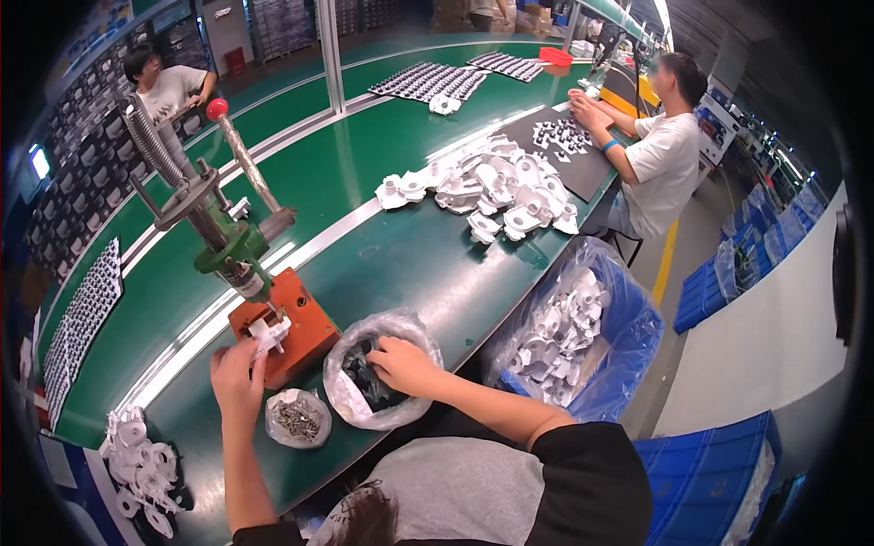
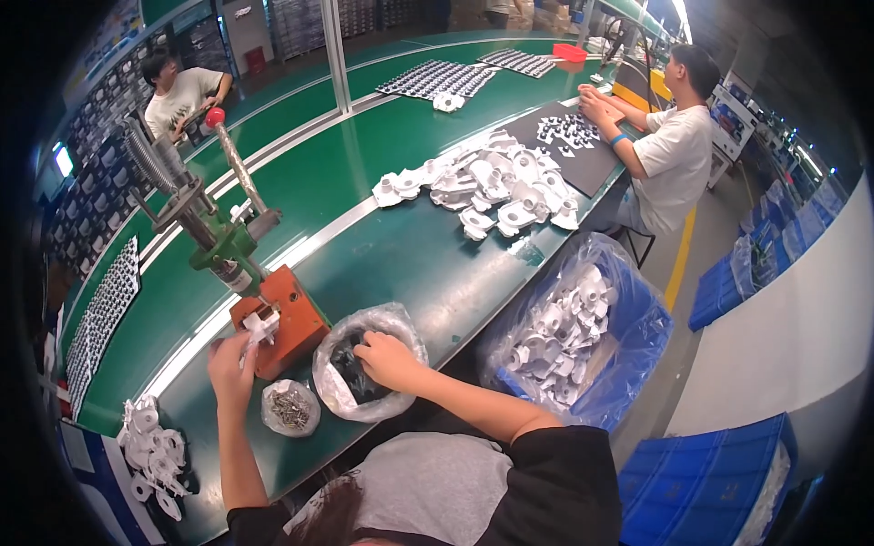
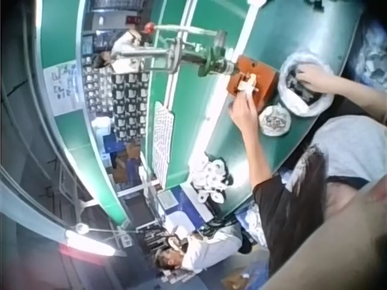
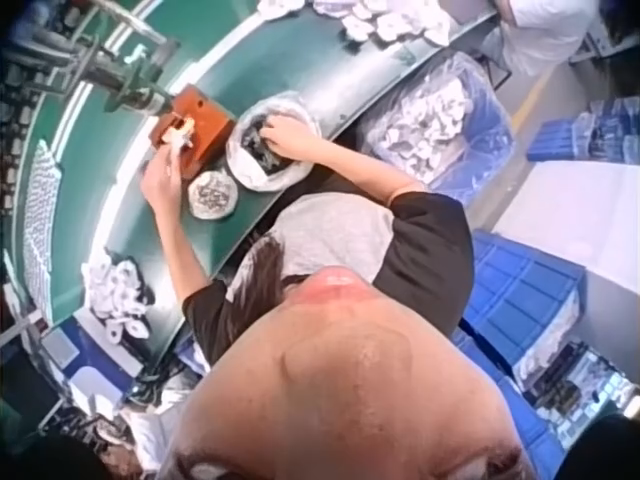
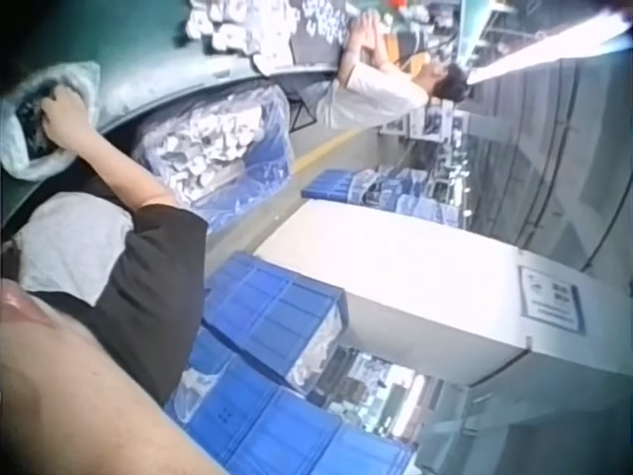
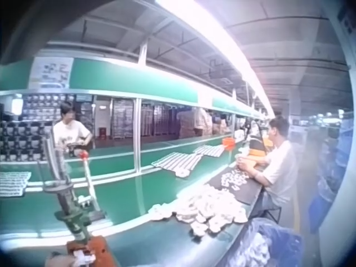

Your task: Assembling plastic housing components using a manual press machine and screws on a factory assembly line.

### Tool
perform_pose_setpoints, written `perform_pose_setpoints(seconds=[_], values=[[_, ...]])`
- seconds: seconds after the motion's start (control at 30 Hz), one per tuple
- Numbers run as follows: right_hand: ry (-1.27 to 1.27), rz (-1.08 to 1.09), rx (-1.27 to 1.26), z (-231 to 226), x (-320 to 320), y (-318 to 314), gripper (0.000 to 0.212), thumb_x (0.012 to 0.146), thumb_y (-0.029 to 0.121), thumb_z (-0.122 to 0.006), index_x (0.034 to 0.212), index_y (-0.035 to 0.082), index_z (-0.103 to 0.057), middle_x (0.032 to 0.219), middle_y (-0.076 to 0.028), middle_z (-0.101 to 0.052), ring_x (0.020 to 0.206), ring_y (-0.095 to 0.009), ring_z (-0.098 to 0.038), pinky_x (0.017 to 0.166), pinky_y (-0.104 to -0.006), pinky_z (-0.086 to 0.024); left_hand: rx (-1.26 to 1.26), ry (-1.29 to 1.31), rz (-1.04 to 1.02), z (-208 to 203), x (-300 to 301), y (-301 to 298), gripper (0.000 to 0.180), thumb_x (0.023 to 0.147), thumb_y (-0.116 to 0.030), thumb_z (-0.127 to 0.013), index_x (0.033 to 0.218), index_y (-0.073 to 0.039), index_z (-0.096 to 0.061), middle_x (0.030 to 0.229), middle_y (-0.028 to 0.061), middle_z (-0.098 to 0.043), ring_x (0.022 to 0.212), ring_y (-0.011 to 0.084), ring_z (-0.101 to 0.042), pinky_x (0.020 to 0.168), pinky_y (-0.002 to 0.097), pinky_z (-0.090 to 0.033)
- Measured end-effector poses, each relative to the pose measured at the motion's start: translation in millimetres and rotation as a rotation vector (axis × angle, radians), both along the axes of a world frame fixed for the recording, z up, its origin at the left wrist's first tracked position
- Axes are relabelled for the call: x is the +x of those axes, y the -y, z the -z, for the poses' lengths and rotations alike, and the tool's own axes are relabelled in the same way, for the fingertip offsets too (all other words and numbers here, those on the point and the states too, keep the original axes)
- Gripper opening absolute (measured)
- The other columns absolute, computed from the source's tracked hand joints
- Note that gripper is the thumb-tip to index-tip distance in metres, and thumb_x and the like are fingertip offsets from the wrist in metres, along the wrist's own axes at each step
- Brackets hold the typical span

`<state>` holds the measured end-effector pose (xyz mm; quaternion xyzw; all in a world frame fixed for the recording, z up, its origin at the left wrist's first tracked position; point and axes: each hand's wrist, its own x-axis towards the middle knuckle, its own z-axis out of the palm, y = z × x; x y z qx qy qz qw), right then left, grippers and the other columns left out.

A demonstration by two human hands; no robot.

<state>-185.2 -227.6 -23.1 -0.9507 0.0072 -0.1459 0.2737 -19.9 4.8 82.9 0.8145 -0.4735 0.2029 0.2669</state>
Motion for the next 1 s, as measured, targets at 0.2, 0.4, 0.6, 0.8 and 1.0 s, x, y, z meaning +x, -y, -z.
perform_pose_setpoints(seconds=[0.2, 0.4, 0.6, 0.8, 1.0], values=[[0.185, -0.028, -0.040, -23.4, 3.6, -16.9, 0.032, 0.076, 0.022, -0.066, 0.105, 0.010, -0.061, 0.108, -0.013, -0.052, 0.099, -0.031, -0.049, 0.084, -0.0413, -0.041, -0.016, 0.032, -0.019, 35.1, 24.2, 20.5, 0.021, 0.075, -0.009, -0.067, 0.095, -0.004, -0.061, 0.104, 0.0125, -0.063, 0.092, 0.0311, -0.058, 0.086, 0.0410, -0.043], [0.236, -0.089, -0.082, -7.4, 12.8, -31.3, 0.025, 0.078, 0.020, -0.063, 0.100, 0.009, -0.063, 0.104, -0.010, -0.053, 0.098, -0.028, -0.048, 0.083, -0.0403, -0.040, -0.029, -0.001, -0.036, 39.4, 23.9, 18.7, 0.017, 0.076, -0.009, -0.066, 0.091, -0.004, -0.061, 0.114, 0.0140, -0.060, 0.100, 0.0341, -0.056, 0.086, 0.0412, -0.043], [0.283, -0.086, 0.070, -1.8, 25.8, -19.7, 0.013, 0.078, 0.006, -0.062, 0.091, 0.007, -0.061, 0.088, -0.008, -0.055, 0.084, -0.028, -0.051, 0.074, -0.0366, -0.043, 0.027, -0.106, -0.015, 37.7, 23.4, 16.8, 0.013, 0.077, -0.008, -0.064, 0.088, -0.002, -0.059, 0.114, 0.0153, -0.059, 0.103, 0.0361, -0.054, 0.087, 0.0419, -0.043], [0.291, -0.059, 0.178, -7.3, 34.9, -1.5, 0.014, 0.079, 0.004, -0.060, 0.093, 0.004, -0.062, 0.092, -0.010, -0.057, 0.090, -0.029, -0.055, 0.080, -0.0368, -0.046, 0.022, -0.199, -0.014, 40.2, 24.5, 14.0, 0.013, 0.078, -0.007, -0.062, 0.088, 0.000, -0.058, 0.116, 0.0169, -0.057, 0.105, 0.0383, -0.052, 0.090, 0.0439, -0.042], [0.252, -0.032, 0.256, -11.8, 33.4, 8.9, 0.018, 0.076, 0.002, -0.059, 0.094, 0.002, -0.061, 0.091, -0.014, -0.060, 0.086, -0.032, -0.059, 0.077, -0.0387, -0.048, 0.021, -0.172, 0.033, 42.8, 25.5, 13.5, 0.013, 0.079, -0.004, -0.060, 0.091, 0.001, -0.058, 0.123, 0.0193, -0.053, 0.116, 0.0388, -0.047, 0.098, 0.0437, -0.038]])
